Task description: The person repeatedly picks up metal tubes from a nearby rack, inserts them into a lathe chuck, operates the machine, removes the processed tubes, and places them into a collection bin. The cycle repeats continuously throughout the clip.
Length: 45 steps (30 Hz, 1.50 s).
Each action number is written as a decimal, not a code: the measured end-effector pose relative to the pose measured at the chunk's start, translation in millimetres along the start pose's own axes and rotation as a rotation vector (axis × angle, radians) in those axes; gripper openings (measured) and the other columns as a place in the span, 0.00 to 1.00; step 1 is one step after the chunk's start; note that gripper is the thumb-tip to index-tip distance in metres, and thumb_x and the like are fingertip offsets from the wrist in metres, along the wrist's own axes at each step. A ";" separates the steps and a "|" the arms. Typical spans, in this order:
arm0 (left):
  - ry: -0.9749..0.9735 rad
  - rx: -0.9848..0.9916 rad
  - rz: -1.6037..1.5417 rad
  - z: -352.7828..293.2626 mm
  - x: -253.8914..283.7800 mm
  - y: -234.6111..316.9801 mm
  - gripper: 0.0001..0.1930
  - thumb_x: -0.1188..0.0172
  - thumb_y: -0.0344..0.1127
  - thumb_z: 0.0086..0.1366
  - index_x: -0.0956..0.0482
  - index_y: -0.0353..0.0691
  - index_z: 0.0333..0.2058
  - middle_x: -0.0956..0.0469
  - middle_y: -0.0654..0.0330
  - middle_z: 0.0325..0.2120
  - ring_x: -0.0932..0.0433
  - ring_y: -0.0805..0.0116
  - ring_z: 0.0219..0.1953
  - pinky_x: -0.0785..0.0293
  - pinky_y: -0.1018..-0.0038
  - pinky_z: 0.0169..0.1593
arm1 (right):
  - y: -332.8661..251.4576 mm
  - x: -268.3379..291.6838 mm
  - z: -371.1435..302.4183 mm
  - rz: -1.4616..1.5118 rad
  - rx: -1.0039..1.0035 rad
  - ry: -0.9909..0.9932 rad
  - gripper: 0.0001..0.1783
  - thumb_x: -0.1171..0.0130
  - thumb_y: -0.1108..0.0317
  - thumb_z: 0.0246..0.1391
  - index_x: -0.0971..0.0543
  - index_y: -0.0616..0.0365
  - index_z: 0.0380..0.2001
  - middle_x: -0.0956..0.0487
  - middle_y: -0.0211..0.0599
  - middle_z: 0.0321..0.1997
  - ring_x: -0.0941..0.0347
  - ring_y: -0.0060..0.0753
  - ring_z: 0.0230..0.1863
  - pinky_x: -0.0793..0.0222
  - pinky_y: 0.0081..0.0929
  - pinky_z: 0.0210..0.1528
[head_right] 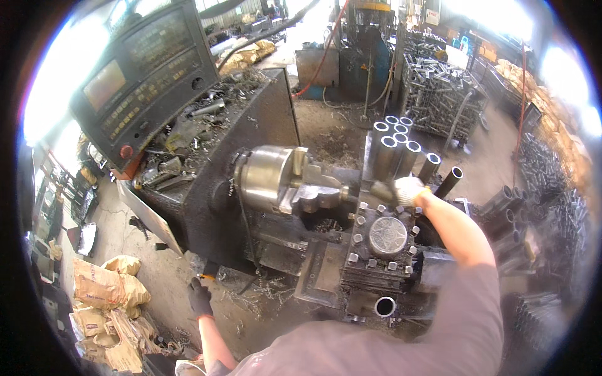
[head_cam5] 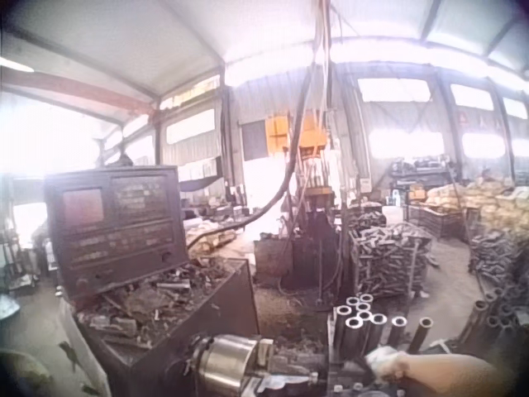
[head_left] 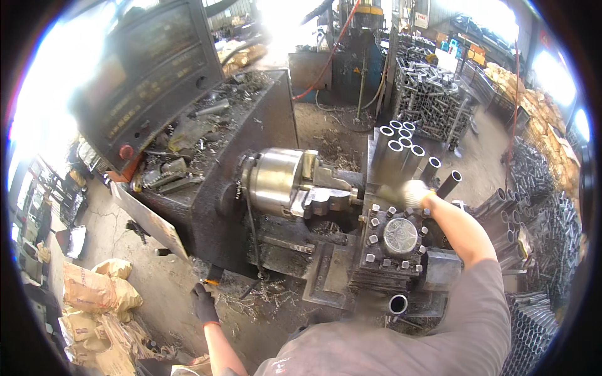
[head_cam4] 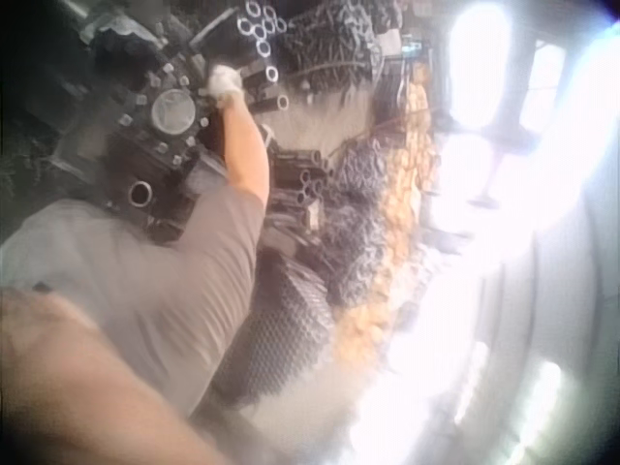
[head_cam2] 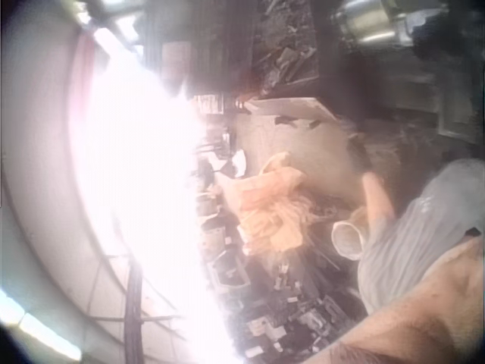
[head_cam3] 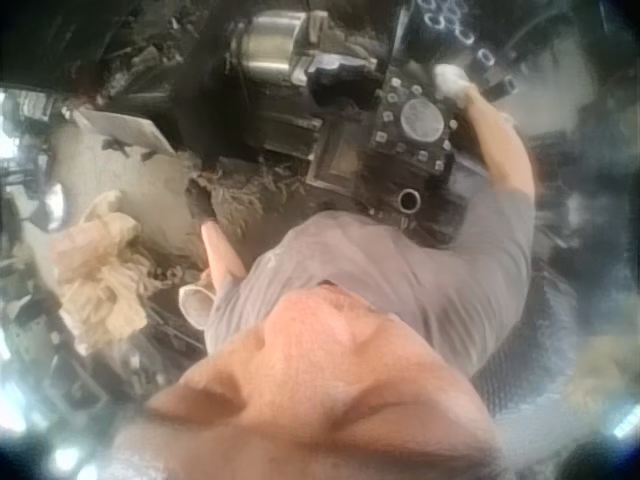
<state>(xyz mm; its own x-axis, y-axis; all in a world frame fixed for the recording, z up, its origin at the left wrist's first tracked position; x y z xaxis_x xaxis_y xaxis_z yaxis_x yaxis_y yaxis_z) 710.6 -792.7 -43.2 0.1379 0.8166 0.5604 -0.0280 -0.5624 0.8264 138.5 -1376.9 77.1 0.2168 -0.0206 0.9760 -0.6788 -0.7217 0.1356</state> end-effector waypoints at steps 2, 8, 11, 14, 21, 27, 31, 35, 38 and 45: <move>0.231 -0.379 0.273 -28.9 44.6 95.6 0.25 0.42 0.50 0.76 0.24 0.36 0.59 0.17 0.47 0.47 0.16 0.51 0.45 0.19 0.58 0.50 | 22.9 45.5 -40.5 0.275 -0.209 0.129 0.31 0.26 0.51 0.46 0.19 0.57 0.50 0.13 0.52 0.41 0.15 0.55 0.44 0.20 0.48 0.47; 0.519 -1.439 0.103 -84.5 71.2 379.4 0.15 0.35 0.40 0.70 0.18 0.42 0.52 0.14 0.54 0.44 0.15 0.49 0.46 0.21 0.54 0.55 | -4.8 182.0 -150.9 0.742 -0.481 0.785 0.11 0.28 0.62 0.52 0.14 0.58 0.33 0.13 0.37 0.28 0.16 0.30 0.29 0.22 0.34 0.34; 0.426 -1.220 0.379 -7.5 34.0 469.7 0.25 0.42 0.48 0.72 0.26 0.44 0.63 0.13 0.49 0.46 0.14 0.45 0.51 0.21 0.49 0.52 | -32.7 209.8 -211.5 0.965 -0.514 0.965 0.12 0.31 0.74 0.56 0.14 0.65 0.43 0.11 0.40 0.36 0.15 0.28 0.35 0.18 0.22 0.39; 0.194 -0.865 0.618 75.3 4.5 510.0 0.34 0.52 0.56 0.75 0.40 0.47 0.73 0.17 0.45 0.55 0.17 0.42 0.57 0.22 0.46 0.53 | -83.3 252.5 -265.9 0.973 -0.151 1.267 0.14 0.35 0.79 0.51 0.13 0.64 0.42 0.12 0.41 0.48 0.14 0.33 0.43 0.19 0.29 0.50; 0.191 -1.177 0.241 -35.1 13.6 505.8 0.34 0.42 0.49 0.73 0.37 0.52 0.74 0.17 0.46 0.57 0.17 0.40 0.54 0.21 0.47 0.54 | -221.7 269.9 -311.0 0.825 0.434 0.869 0.19 0.36 0.78 0.46 0.10 0.59 0.44 0.09 0.44 0.43 0.12 0.36 0.40 0.16 0.35 0.54; -1.620 -1.098 -0.162 -336.8 -22.0 326.8 0.43 0.18 0.28 0.53 0.28 0.37 0.68 0.23 0.54 0.64 0.24 0.60 0.65 0.27 0.63 0.70 | -309.5 223.2 -310.0 1.101 0.633 0.717 0.18 0.26 0.73 0.48 0.10 0.53 0.46 0.12 0.39 0.52 0.15 0.40 0.55 0.16 0.39 0.57; -1.452 -0.844 0.038 -383.2 -36.5 215.1 0.35 0.19 0.34 0.55 0.21 0.42 0.62 0.19 0.51 0.58 0.19 0.58 0.62 0.23 0.63 0.65 | -349.2 153.3 -279.4 1.307 0.618 0.485 0.21 0.20 0.70 0.47 0.13 0.54 0.46 0.15 0.42 0.53 0.15 0.46 0.53 0.17 0.41 0.54; -0.990 -0.452 0.425 -311.0 -40.4 16.2 0.22 0.26 0.47 0.61 0.15 0.46 0.52 0.14 0.47 0.48 0.15 0.52 0.53 0.20 0.63 0.56 | -384.9 93.2 -270.8 1.205 0.632 0.313 0.18 0.23 0.65 0.50 0.12 0.51 0.46 0.14 0.39 0.51 0.16 0.43 0.53 0.17 0.39 0.52; -0.642 -0.076 0.587 -268.2 39.3 -204.8 0.22 0.40 0.58 0.64 0.13 0.48 0.43 0.14 0.49 0.45 0.16 0.46 0.52 0.21 0.52 0.52 | -406.2 54.7 -270.1 1.122 0.596 0.303 0.23 0.22 0.64 0.47 0.14 0.53 0.49 0.13 0.39 0.48 0.13 0.41 0.47 0.16 0.35 0.50; -0.632 0.522 0.761 -457.9 282.1 -596.8 0.29 0.36 0.54 0.62 0.12 0.33 0.51 0.15 0.41 0.53 0.17 0.41 0.59 0.22 0.56 0.62 | -493.7 -37.9 -273.3 1.129 0.386 -0.096 0.21 0.20 0.64 0.44 0.17 0.58 0.40 0.13 0.36 0.33 0.15 0.33 0.34 0.19 0.33 0.45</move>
<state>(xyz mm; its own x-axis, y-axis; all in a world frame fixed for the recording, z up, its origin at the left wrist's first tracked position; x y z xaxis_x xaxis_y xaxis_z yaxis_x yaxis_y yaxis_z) 312.8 -167.2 -353.2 0.7443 0.1072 0.6592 0.0791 -0.9942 0.0723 273.7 -830.7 19.7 -0.3036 -0.8160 0.4919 -0.2671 -0.4227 -0.8660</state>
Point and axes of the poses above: each hand's wrist, its own z-axis towards the middle knuckle, its own x-axis out of the back of the hand, y = z × x, the point moved 10 cm from there along z, towards the middle knuckle
